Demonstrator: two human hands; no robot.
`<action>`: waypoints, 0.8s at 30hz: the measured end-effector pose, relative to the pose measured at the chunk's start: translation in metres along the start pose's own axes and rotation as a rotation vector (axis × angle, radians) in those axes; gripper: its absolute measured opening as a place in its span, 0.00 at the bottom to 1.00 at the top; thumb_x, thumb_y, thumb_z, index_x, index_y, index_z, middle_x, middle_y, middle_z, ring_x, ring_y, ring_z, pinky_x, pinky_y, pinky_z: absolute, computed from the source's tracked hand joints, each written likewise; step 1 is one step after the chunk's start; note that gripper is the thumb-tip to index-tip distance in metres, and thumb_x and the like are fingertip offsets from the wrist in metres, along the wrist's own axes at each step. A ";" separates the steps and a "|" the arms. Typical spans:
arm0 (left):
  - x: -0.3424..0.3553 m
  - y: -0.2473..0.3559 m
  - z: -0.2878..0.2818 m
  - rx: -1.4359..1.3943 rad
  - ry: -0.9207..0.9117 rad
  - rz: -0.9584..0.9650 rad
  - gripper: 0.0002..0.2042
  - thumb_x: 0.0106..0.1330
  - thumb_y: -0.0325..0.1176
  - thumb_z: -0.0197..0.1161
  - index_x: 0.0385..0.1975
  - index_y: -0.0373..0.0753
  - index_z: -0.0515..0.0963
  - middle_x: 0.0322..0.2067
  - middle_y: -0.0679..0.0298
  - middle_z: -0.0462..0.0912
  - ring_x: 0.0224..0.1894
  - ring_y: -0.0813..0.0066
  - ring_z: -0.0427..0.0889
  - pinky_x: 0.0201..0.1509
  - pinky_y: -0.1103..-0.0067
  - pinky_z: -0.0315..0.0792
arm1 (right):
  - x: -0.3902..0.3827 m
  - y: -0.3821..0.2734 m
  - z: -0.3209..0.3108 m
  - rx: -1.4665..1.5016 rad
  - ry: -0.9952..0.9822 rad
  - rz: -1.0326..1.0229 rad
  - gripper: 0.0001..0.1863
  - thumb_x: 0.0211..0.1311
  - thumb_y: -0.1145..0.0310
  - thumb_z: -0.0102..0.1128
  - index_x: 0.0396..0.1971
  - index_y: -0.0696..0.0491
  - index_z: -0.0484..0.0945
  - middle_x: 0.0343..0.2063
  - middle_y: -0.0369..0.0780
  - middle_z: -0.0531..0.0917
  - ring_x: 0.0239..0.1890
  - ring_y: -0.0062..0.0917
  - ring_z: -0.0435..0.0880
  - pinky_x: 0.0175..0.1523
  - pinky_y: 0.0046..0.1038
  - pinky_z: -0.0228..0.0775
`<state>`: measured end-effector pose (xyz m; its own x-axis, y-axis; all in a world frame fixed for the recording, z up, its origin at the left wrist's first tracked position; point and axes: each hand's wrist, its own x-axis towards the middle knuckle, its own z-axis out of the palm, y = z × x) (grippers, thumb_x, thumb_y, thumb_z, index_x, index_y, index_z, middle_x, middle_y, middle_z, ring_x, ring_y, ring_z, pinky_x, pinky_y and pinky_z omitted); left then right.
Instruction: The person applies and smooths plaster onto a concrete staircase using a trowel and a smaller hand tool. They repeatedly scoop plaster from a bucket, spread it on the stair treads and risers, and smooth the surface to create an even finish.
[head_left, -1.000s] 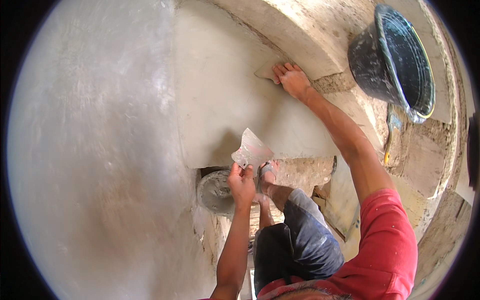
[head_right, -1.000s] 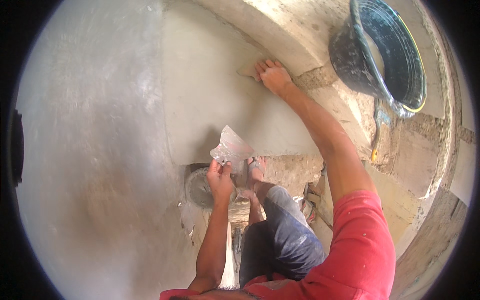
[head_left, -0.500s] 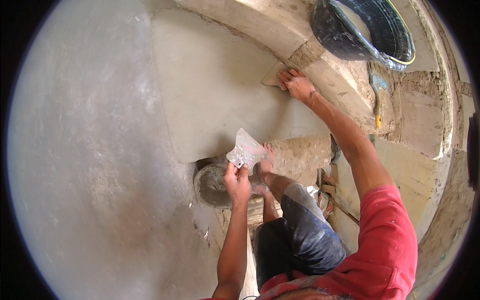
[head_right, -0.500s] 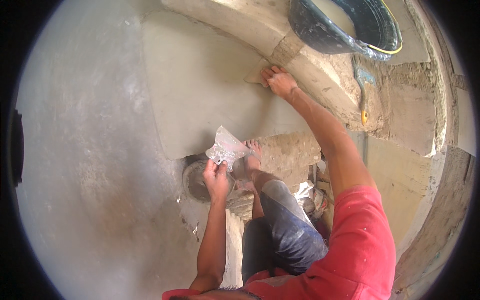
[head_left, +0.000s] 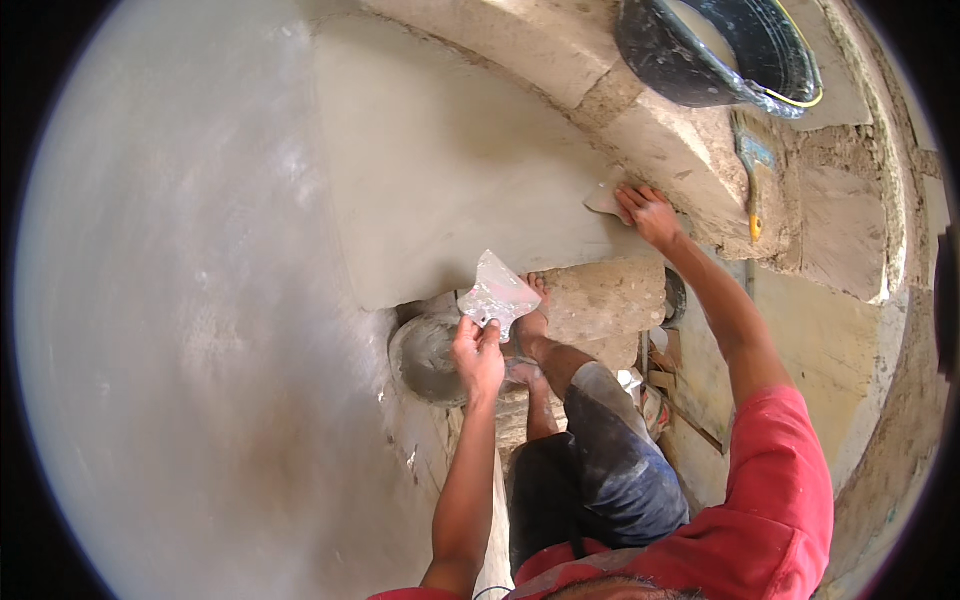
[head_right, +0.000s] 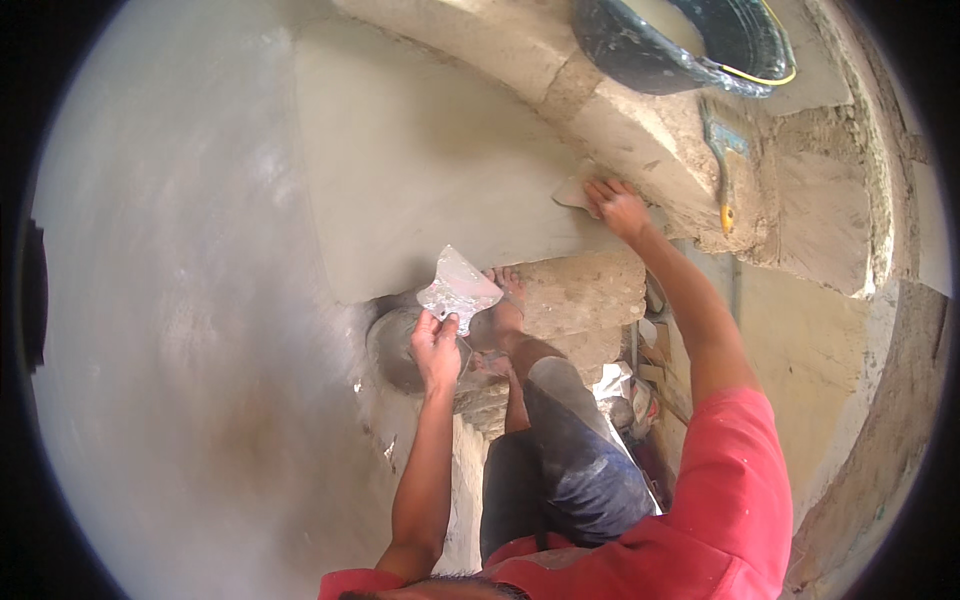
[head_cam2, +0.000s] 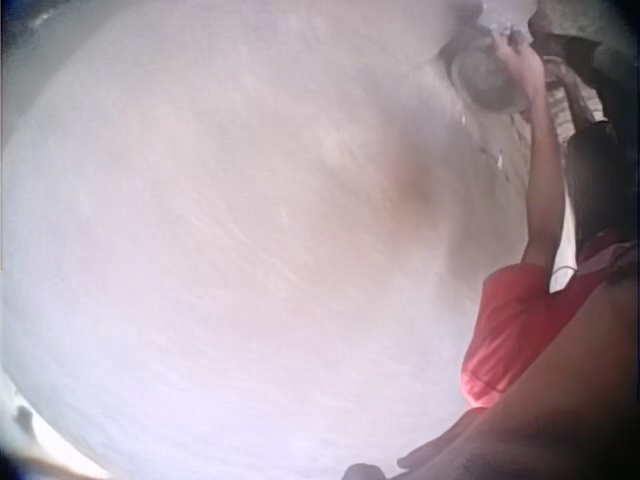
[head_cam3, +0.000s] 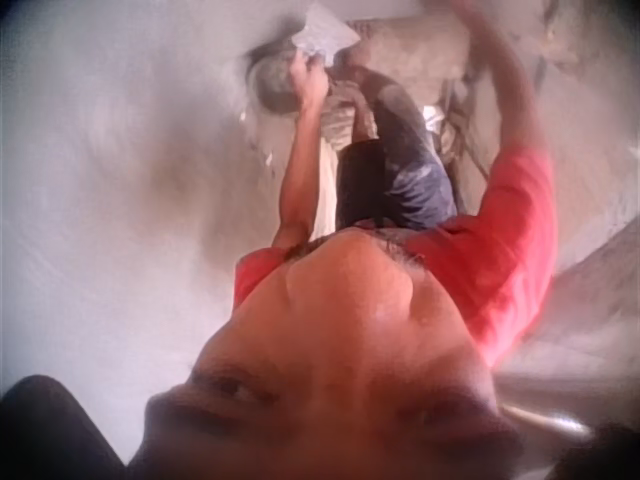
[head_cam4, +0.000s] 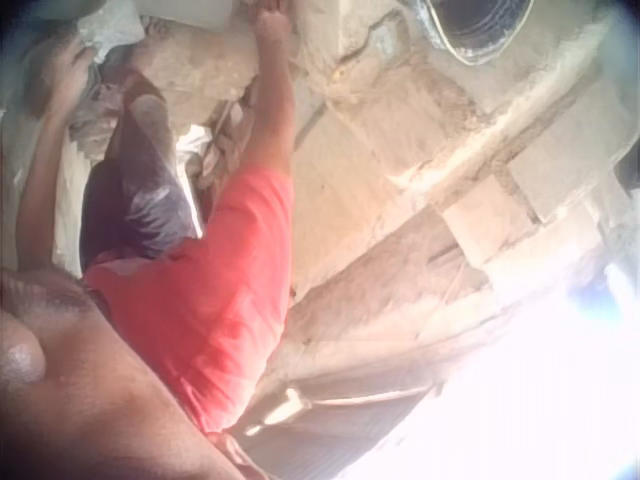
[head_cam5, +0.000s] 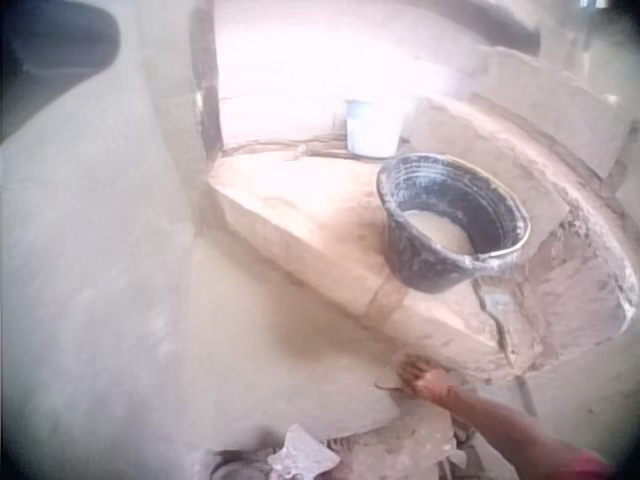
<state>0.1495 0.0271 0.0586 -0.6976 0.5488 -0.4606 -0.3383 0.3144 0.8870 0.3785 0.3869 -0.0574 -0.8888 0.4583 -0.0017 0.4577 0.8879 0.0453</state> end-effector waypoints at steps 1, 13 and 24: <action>-0.002 -0.001 -0.001 0.011 0.005 -0.012 0.10 0.71 0.19 0.58 0.50 0.28 0.77 0.43 0.59 0.87 0.41 0.79 0.83 0.43 0.80 0.76 | -0.011 0.000 0.001 0.013 -0.003 0.019 0.25 0.65 0.65 0.59 0.63 0.51 0.76 0.63 0.36 0.79 0.60 0.31 0.77 0.63 0.35 0.69; -0.006 -0.008 -0.047 -0.086 0.126 -0.043 0.13 0.69 0.19 0.59 0.53 0.28 0.76 0.41 0.58 0.87 0.37 0.78 0.84 0.38 0.79 0.79 | -0.064 -0.034 -0.098 0.092 -0.232 0.356 0.29 0.57 0.76 0.57 0.62 0.51 0.77 0.59 0.39 0.83 0.61 0.39 0.77 0.64 0.40 0.69; 0.066 0.014 -0.064 -0.125 0.208 -0.095 0.14 0.70 0.21 0.61 0.55 0.30 0.75 0.44 0.60 0.86 0.43 0.79 0.83 0.45 0.81 0.76 | 0.417 -0.129 -0.115 0.126 0.066 -0.067 0.30 0.62 0.72 0.56 0.65 0.38 0.76 0.47 0.44 0.87 0.56 0.42 0.80 0.65 0.47 0.69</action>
<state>0.0580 0.0178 0.0429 -0.7698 0.3463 -0.5363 -0.4744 0.2517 0.8435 -0.0541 0.4590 0.0507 -0.9151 0.3979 0.0654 0.3928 0.9163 -0.0781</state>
